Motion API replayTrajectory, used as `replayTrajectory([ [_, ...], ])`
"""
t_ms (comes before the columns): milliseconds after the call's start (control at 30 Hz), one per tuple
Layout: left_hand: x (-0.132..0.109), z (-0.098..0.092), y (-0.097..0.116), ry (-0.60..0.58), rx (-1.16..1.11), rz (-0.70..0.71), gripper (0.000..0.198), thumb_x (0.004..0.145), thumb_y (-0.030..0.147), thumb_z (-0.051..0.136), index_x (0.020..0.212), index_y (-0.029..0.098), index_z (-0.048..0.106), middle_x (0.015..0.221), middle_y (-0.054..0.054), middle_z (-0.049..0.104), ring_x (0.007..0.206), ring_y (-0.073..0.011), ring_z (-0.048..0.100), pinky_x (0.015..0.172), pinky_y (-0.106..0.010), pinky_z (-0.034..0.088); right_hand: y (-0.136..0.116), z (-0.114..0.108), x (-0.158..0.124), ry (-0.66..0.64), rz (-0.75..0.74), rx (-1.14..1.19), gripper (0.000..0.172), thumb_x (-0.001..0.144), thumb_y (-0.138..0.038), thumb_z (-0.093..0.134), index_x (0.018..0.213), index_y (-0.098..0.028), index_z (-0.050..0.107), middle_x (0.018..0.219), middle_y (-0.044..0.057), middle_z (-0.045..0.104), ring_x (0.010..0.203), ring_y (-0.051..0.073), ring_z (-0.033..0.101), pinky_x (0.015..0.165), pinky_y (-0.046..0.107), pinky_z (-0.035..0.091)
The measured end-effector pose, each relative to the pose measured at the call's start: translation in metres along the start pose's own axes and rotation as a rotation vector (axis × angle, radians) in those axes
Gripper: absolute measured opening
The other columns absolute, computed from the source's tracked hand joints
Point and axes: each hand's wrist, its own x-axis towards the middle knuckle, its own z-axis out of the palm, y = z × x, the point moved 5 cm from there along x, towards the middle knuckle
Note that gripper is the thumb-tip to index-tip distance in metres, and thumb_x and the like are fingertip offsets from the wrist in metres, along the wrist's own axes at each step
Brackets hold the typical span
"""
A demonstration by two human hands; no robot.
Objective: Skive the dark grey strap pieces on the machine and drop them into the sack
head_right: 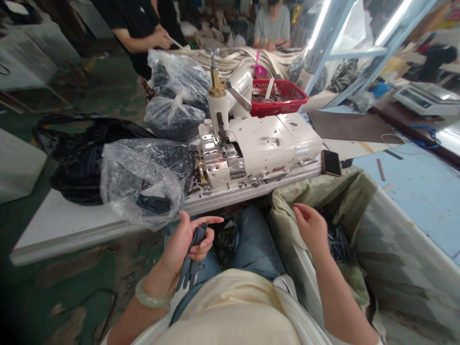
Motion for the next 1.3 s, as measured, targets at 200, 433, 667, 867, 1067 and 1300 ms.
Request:
replayTrajectory([
  [200, -0.005, 0.02, -0.009, -0.021, 0.114, -0.032, 0.09, 0.074, 0.085, 0.017, 0.13, 0.02, 0.044, 0.052, 0.002, 0.052, 0.035, -0.0045, 0.017, 0.032, -0.014, 0.015, -0.135, 0.102, -0.07, -0.738, -0.33, 0.418, 0.024, 0.089, -0.038, 0.055, 0.094, -0.018, 0.068, 0.075, 0.004, 0.067, 0.061, 0.014, 0.058, 0.054, 0.025, 0.045],
  [433, -0.03, 0.003, -0.008, 0.092, 0.233, 0.0, 0.071, 0.082, 0.074, 0.035, 0.123, 0.018, 0.048, 0.05, 0.006, 0.046, 0.034, -0.0031, 0.016, 0.032, -0.013, 0.016, -0.153, 0.134, -0.073, -0.705, -0.275, 0.55, 0.031, 0.087, -0.037, 0.059, 0.065, -0.017, 0.054, 0.054, -0.003, 0.051, 0.049, 0.008, 0.041, 0.046, 0.021, 0.03],
  [667, -0.034, -0.012, -0.004, 0.038, 0.136, -0.031, 0.063, 0.081, 0.07, 0.045, 0.099, 0.012, 0.062, 0.049, 0.011, 0.029, 0.037, -0.0018, 0.01, 0.031, -0.013, 0.012, -0.123, 0.119, -0.045, -0.552, 0.115, 1.017, 0.036, 0.081, -0.043, 0.067, 0.064, -0.018, 0.048, 0.044, -0.009, 0.037, 0.036, 0.004, 0.026, 0.036, 0.018, 0.016],
  [867, -0.022, 0.002, -0.012, 0.042, 0.141, -0.097, 0.048, 0.083, 0.061, 0.054, 0.078, 0.014, 0.061, 0.047, 0.011, 0.024, 0.035, -0.0011, 0.011, 0.03, -0.011, 0.014, -0.115, 0.109, -0.044, -0.489, 0.107, 1.013, 0.035, 0.081, -0.043, 0.068, 0.066, -0.018, 0.049, 0.045, -0.009, 0.038, 0.036, 0.003, 0.028, 0.035, 0.017, 0.019],
  [1067, -0.022, 0.001, -0.009, 0.124, 0.124, -0.045, 0.035, 0.074, 0.045, 0.074, 0.067, 0.016, 0.055, 0.043, 0.013, 0.022, 0.034, -0.0004, 0.013, 0.03, -0.01, 0.015, -0.116, 0.094, -0.048, -0.515, -0.097, 0.922, 0.021, 0.086, -0.038, 0.063, 0.082, -0.018, 0.06, 0.056, -0.003, 0.058, 0.045, 0.008, 0.053, 0.042, 0.019, 0.041],
  [1300, -0.026, -0.001, 0.003, 0.29, 0.16, 0.114, 0.032, 0.071, 0.042, 0.077, 0.071, 0.014, 0.061, 0.043, 0.011, 0.03, 0.034, 0.0001, 0.017, 0.03, -0.01, 0.016, -0.106, 0.091, -0.055, -0.585, -0.175, 0.972, 0.012, 0.089, -0.029, 0.062, 0.097, -0.021, 0.065, 0.072, 0.001, 0.071, 0.064, 0.013, 0.067, 0.061, 0.024, 0.055],
])
